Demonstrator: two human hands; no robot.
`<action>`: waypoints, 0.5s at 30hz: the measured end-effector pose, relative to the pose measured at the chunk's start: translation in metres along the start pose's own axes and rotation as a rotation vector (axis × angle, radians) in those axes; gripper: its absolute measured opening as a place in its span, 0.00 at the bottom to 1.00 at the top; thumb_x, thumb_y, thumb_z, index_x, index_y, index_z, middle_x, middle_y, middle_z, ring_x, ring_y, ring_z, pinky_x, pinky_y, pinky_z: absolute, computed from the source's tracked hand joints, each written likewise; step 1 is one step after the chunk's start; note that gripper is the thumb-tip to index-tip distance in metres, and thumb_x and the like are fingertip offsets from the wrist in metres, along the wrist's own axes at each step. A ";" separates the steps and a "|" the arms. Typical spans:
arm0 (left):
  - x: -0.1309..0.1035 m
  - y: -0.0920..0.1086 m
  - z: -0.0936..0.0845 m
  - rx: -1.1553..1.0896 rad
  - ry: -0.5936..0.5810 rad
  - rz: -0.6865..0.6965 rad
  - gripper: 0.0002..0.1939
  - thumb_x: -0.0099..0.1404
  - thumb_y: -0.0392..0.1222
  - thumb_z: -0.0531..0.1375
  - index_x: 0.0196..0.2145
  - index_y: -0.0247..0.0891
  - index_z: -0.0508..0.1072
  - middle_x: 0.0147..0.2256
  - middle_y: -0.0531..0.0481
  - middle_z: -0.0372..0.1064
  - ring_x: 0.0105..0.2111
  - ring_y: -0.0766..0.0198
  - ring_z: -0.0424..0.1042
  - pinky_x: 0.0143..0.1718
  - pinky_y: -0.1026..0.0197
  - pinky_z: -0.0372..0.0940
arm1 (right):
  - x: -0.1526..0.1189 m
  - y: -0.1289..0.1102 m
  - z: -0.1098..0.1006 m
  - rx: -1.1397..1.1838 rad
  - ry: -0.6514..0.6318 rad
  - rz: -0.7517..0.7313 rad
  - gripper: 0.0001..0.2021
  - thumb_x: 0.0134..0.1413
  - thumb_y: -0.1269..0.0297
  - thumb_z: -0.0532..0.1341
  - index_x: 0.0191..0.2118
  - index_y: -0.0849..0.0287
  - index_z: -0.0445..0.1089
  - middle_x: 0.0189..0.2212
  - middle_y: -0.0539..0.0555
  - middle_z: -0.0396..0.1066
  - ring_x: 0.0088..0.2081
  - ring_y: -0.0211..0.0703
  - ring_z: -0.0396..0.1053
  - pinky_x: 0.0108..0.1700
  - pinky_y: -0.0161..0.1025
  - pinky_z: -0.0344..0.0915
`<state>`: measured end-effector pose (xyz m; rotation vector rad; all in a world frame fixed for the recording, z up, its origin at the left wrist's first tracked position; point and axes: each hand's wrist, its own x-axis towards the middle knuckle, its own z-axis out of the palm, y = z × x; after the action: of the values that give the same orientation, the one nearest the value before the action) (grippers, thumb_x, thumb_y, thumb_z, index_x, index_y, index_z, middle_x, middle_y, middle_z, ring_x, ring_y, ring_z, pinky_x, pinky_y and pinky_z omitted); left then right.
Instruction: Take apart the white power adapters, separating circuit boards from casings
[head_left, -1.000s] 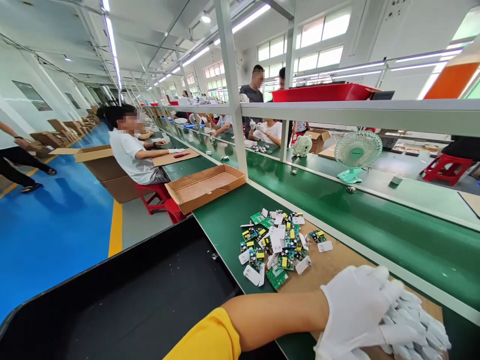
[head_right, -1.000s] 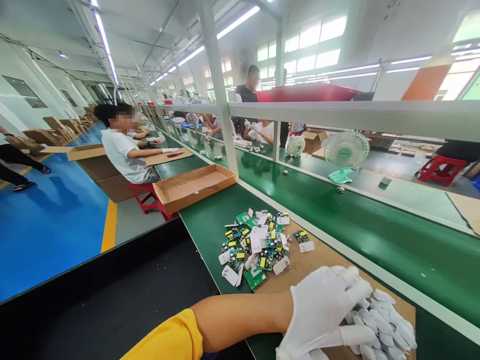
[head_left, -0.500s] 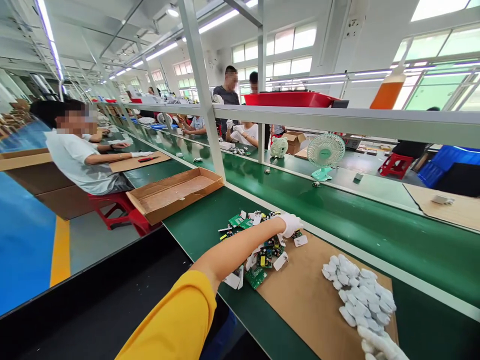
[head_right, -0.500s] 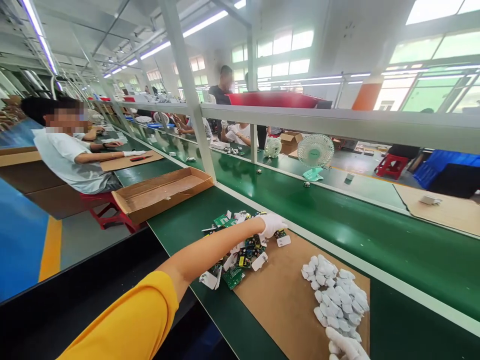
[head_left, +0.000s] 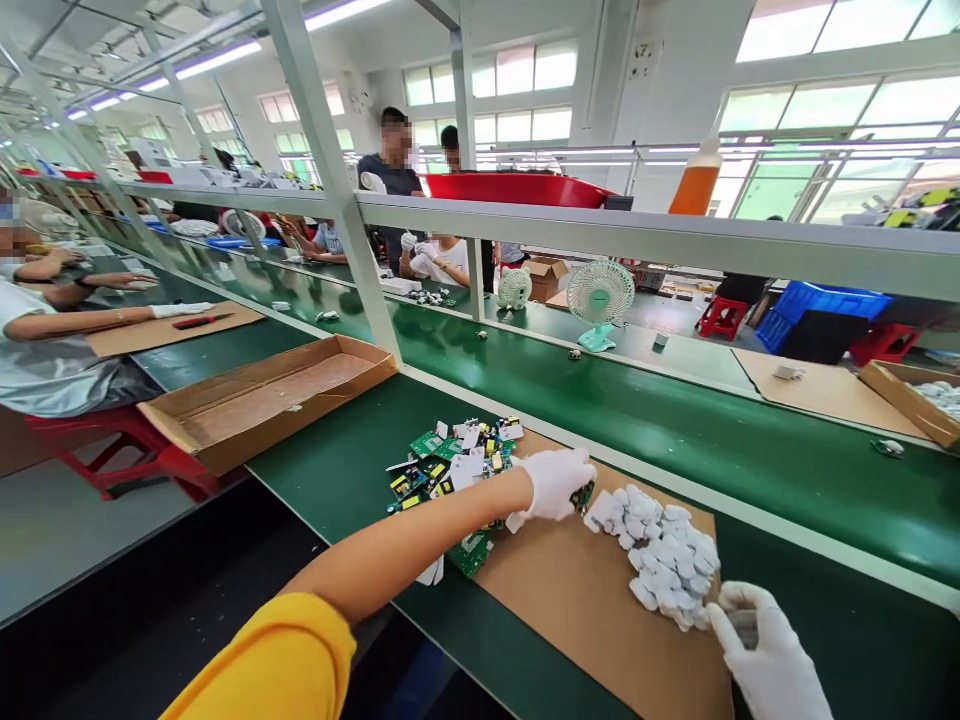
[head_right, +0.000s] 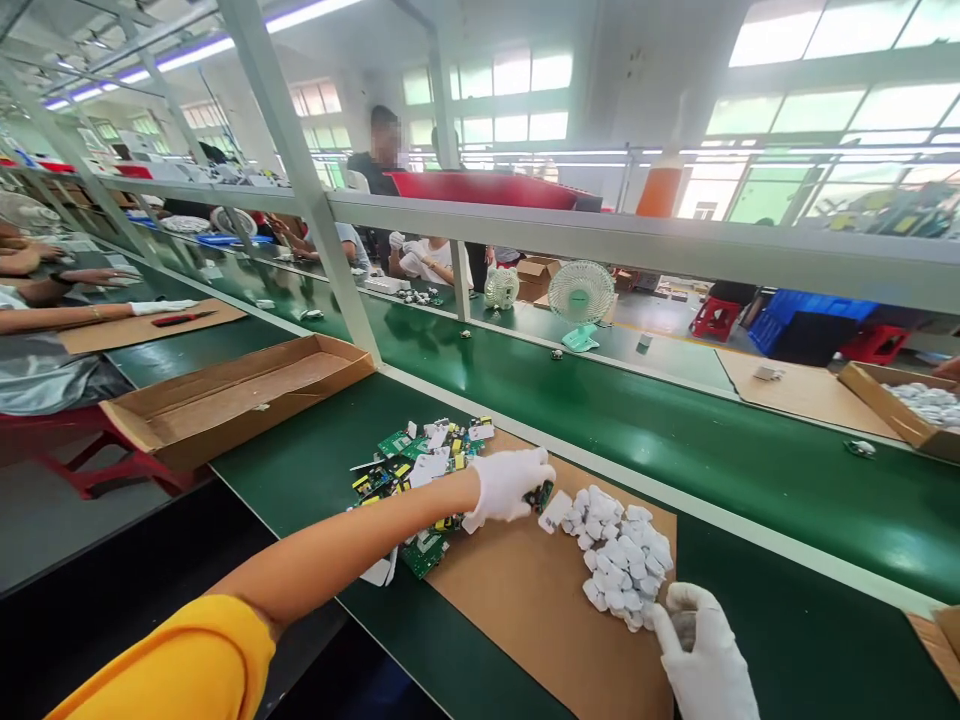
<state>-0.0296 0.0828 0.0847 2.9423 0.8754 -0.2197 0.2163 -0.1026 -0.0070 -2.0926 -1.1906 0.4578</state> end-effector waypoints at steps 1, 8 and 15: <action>-0.009 0.011 0.004 -0.011 -0.001 0.017 0.20 0.53 0.44 0.59 0.44 0.37 0.68 0.46 0.40 0.63 0.38 0.51 0.72 0.35 0.55 0.68 | 0.008 0.002 0.002 0.027 0.038 0.005 0.26 0.46 0.44 0.56 0.47 0.58 0.62 0.37 0.58 0.69 0.34 0.50 0.72 0.40 0.47 0.71; -0.035 0.041 0.046 -0.304 0.004 -0.022 0.23 0.49 0.42 0.62 0.44 0.36 0.67 0.49 0.40 0.61 0.43 0.49 0.71 0.43 0.53 0.67 | 0.014 0.012 0.024 0.067 -0.009 -0.204 0.49 0.42 0.50 0.60 0.67 0.59 0.37 0.56 0.64 0.60 0.56 0.61 0.62 0.58 0.57 0.58; -0.010 0.048 0.061 -0.642 0.019 0.036 0.25 0.46 0.39 0.66 0.43 0.39 0.65 0.55 0.44 0.54 0.49 0.53 0.65 0.46 0.57 0.65 | 0.011 -0.002 0.021 -0.215 -0.004 -0.246 0.46 0.40 0.55 0.62 0.66 0.61 0.45 0.57 0.65 0.56 0.57 0.60 0.60 0.57 0.53 0.59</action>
<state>-0.0187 0.0306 0.0273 2.3588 0.7201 0.0823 0.2089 -0.0844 -0.0202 -2.0836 -1.5339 0.2276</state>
